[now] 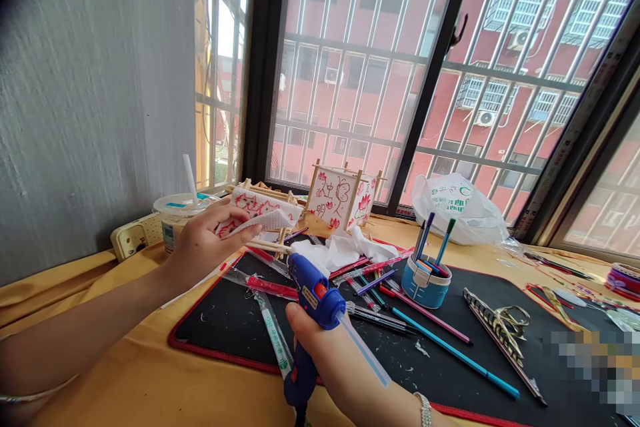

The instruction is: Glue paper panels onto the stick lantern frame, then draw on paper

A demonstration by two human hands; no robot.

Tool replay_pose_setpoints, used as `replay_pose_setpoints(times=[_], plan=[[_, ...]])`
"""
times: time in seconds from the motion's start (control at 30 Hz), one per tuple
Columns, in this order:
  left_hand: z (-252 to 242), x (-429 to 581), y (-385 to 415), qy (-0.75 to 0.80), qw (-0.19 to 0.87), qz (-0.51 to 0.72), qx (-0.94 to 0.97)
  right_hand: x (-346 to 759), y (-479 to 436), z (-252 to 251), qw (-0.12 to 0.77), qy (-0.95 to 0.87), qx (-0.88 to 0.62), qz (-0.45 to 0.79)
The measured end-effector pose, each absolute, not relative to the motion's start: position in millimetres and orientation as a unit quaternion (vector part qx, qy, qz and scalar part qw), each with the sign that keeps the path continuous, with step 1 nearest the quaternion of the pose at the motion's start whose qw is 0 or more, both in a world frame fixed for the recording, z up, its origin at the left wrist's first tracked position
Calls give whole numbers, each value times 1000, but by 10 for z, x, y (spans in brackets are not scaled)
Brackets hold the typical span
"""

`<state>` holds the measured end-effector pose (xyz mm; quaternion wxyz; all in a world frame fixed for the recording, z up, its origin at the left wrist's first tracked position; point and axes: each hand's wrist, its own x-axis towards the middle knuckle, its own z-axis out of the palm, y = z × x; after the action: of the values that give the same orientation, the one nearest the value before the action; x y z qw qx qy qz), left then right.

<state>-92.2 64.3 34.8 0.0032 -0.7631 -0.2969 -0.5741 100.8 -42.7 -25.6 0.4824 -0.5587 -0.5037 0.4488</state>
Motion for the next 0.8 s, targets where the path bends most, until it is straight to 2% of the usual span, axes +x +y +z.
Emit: replay_pose_setpoints(times=[0.2,0.37,0.53,0.67,0.8], plan=[[354,-944,657,-312,-18,-585,-748,967,-338,-137,478,-473,-590,447],[338,-951,705,-314,-12,-594,-740,1090,-266,-128,482,-572,-531,399],[324,-961,752,-324,-4,-590,-740,1326,-187,-32,382,-675,-485,405],[323,-959,749,-317,-25,-587,-745,1497,-125,112,260,-769,-447,375],[328,-955,726,-312,-35,-586,-747,1655,-56,160,177,-791,-505,297]])
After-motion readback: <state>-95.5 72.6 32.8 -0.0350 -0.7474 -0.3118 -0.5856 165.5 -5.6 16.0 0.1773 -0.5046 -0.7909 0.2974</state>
